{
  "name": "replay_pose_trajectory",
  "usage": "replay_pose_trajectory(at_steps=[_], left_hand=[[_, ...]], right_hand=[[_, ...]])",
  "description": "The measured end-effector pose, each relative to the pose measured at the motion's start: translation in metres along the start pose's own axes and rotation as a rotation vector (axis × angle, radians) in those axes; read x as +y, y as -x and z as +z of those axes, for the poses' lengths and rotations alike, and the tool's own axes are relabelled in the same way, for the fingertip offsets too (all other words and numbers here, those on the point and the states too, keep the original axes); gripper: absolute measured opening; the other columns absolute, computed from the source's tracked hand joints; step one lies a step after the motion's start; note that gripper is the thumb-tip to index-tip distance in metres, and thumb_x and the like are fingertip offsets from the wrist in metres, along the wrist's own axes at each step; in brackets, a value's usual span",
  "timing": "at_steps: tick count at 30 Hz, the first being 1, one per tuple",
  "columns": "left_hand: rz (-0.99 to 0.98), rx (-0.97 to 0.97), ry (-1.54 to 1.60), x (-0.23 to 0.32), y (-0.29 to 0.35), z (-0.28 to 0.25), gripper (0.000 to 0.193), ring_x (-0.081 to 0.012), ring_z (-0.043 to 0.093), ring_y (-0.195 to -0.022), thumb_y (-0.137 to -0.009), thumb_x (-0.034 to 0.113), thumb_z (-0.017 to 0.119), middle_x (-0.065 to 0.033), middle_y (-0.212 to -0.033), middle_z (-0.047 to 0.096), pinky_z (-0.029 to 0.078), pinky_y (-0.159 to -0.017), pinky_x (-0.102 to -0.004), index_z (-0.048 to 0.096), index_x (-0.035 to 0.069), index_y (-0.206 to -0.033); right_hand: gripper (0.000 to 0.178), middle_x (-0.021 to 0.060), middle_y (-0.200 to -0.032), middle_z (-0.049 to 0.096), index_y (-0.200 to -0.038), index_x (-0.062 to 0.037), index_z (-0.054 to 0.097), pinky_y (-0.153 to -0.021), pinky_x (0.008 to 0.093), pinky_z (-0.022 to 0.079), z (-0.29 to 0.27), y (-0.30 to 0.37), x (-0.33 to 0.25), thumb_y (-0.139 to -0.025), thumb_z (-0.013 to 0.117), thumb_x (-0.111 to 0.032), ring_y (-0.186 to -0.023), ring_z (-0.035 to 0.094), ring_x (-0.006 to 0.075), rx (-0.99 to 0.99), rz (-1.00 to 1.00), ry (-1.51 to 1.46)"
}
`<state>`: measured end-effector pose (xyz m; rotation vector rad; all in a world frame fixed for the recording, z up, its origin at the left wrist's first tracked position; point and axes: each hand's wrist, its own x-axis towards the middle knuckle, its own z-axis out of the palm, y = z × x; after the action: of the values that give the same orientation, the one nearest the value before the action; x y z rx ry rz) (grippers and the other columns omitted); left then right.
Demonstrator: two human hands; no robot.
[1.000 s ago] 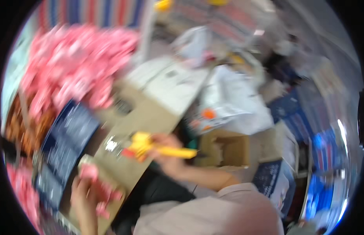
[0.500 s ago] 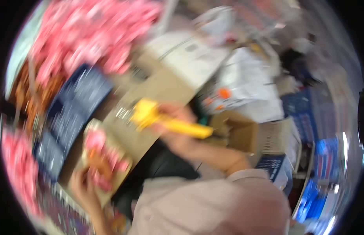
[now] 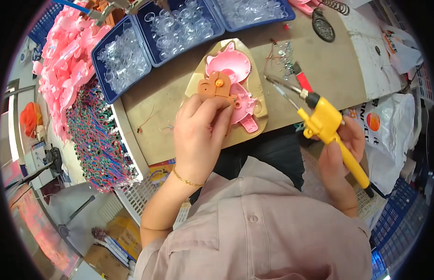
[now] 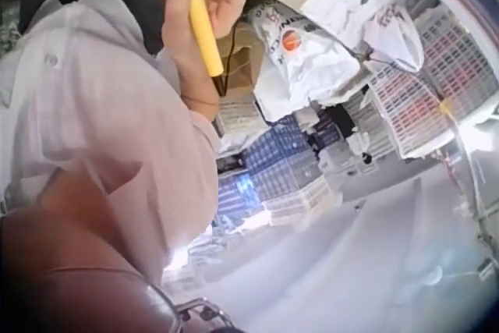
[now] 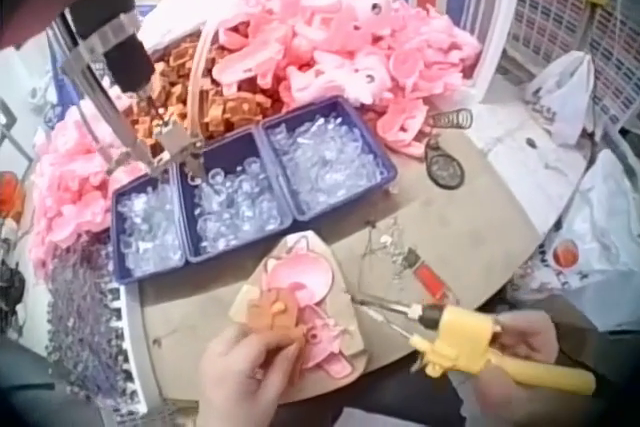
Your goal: Assembling a mechanical pink unicorn toy by installing internal electronics and joining the plastic housing parts.
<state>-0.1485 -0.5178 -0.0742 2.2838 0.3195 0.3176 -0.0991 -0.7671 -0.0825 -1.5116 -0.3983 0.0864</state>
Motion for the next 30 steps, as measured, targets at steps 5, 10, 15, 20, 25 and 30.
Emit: replay_pose_trajectory(at_steps=[5,10,15,20,25,30], left_hand=[[0.105,0.007,-0.099,-0.003,-0.002,-0.003,0.009,-0.0259,0.055,-0.072,-0.077,0.007,0.068,-0.0080,-0.077,0.057,0.043,-0.068,-0.0354,0.064,0.005,-0.085],[0.092,0.000,-0.127,0.003,-0.002,-0.007,0.011,-0.0258,0.055,-0.073,-0.076,0.007,0.069,-0.0072,-0.076,0.058,0.043,-0.068,-0.0354,0.063,0.005,-0.085],[0.062,0.019,-0.113,0.000,0.001,0.004,0.011,-0.0256,0.055,-0.075,-0.076,0.005,0.069,-0.0074,-0.078,0.060,0.043,-0.069,-0.0355,0.062,0.004,-0.084],[0.095,0.067,-0.088,-0.004,0.006,0.007,0.011,-0.0259,0.056,-0.077,-0.076,0.003,0.068,-0.0084,-0.081,0.060,0.044,-0.071,-0.0357,0.060,0.003,-0.084],[0.049,0.068,-0.058,-0.001,0.005,0.008,0.011,-0.0259,0.056,-0.078,-0.076,0.004,0.068,-0.0086,-0.082,0.060,0.044,-0.071,-0.0356,0.060,0.003,-0.084],[0.045,0.078,-0.057,-0.003,0.007,0.008,0.011,-0.0266,0.057,-0.079,-0.076,0.005,0.068,-0.0091,-0.082,0.060,0.044,-0.072,-0.0356,0.060,0.004,-0.083]], right_hand=[[0.055,0.0174,-0.131,0.047,-0.132,-0.0032,0.033,-0.099,0.0382,0.043,-0.009,0.016,-0.004,-0.085,0.063,-0.006,-0.117,0.052,0.0249,-0.183,0.061,-0.002],[0.057,0.0181,-0.132,0.046,-0.132,-0.0023,0.033,-0.101,0.0391,0.041,-0.009,0.013,0.002,-0.085,0.065,-0.009,-0.119,0.051,0.0256,-0.176,0.011,-0.062],[0.060,0.0227,-0.133,0.044,-0.134,-0.0013,0.031,-0.100,0.0416,0.041,-0.006,0.016,0.009,-0.086,0.065,-0.010,-0.119,0.050,0.0291,-0.265,-0.101,-0.099],[0.062,0.0262,-0.134,0.042,-0.138,-0.0068,0.030,-0.100,0.0427,0.041,-0.007,0.015,0.009,-0.090,0.064,-0.026,-0.122,0.048,0.0311,-0.426,-0.145,0.025],[0.061,0.0278,-0.133,0.042,-0.138,-0.0072,0.031,-0.100,0.0422,0.042,0.001,0.010,0.009,-0.089,0.064,-0.023,-0.121,0.048,0.0319,-0.465,-0.175,-0.031],[0.059,0.0362,-0.126,0.045,-0.129,-0.0038,0.037,-0.088,0.0407,0.047,0.003,0.006,0.012,-0.080,0.071,-0.004,-0.107,0.058,0.0371,-0.433,-0.193,-0.063]])
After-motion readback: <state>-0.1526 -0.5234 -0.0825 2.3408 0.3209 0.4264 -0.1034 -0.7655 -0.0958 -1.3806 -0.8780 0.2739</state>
